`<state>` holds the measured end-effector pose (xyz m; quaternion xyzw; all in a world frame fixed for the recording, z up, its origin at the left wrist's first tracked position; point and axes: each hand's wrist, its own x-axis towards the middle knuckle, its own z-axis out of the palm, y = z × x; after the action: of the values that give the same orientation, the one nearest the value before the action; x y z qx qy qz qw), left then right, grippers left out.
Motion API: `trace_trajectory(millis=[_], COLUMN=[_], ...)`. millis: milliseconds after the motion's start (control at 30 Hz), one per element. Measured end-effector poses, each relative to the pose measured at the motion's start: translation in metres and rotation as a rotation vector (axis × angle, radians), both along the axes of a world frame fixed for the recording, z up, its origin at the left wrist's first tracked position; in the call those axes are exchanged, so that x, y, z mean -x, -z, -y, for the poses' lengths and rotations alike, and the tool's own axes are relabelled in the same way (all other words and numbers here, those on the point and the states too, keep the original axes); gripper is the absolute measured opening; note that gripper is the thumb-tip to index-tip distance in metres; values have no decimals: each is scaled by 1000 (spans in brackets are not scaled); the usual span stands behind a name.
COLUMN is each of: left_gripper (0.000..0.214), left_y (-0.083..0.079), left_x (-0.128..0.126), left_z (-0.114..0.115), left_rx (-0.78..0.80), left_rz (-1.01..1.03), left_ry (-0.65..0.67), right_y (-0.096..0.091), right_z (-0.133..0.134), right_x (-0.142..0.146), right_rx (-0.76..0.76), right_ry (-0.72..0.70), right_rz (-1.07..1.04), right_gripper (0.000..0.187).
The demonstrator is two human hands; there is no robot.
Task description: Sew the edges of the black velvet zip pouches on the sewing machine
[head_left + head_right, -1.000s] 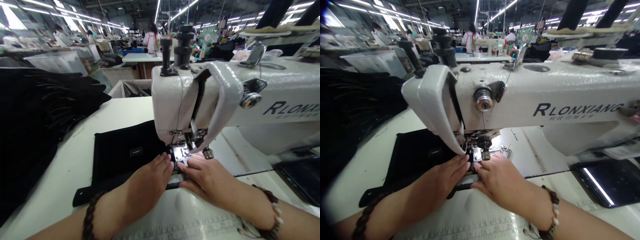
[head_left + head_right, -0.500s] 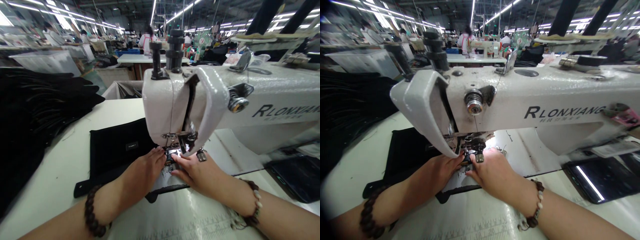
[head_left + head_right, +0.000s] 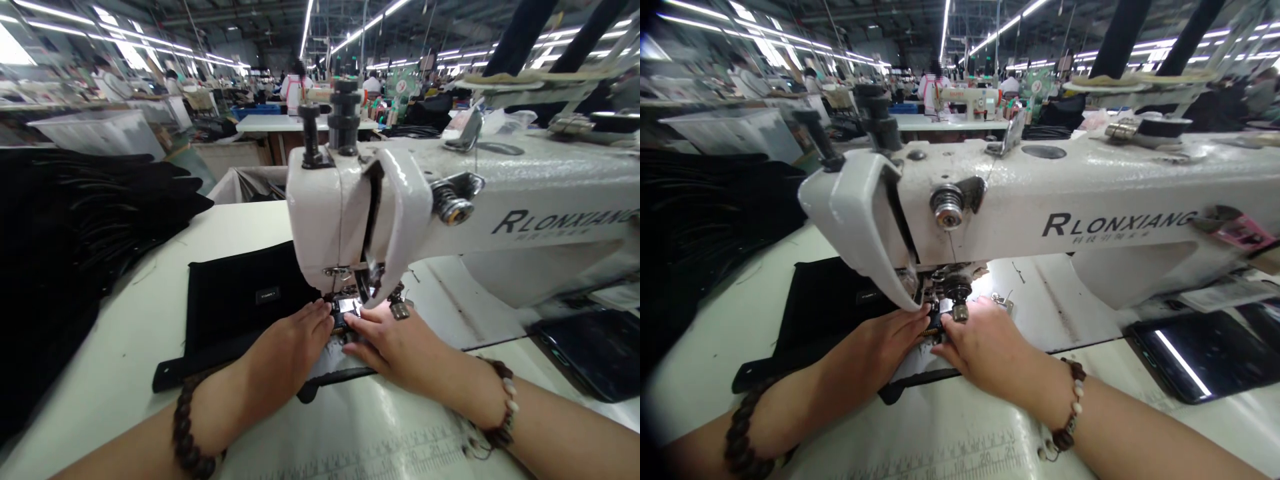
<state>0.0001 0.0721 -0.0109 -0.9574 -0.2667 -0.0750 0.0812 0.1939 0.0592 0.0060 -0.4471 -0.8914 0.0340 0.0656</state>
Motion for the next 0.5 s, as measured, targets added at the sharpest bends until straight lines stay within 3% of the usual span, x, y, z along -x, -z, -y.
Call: trace_trajectory(millis=[167, 333, 500], left_gripper=[29, 30, 18], left_y=[1, 3, -1], left_x=[-1, -3, 9], left_z=[-1, 6, 0], left_rx=[0, -71, 37], left_rz=[-55, -84, -113], left_ry=[-41, -93, -540], right_y=[7, 15, 21], right_z=[1, 2, 1], right_x=[-1, -5, -9], right_rx=[-7, -159, -272], right_ry=[-2, -95, -302], right_rz=[-102, -219, -295], right_gripper=[25, 26, 34])
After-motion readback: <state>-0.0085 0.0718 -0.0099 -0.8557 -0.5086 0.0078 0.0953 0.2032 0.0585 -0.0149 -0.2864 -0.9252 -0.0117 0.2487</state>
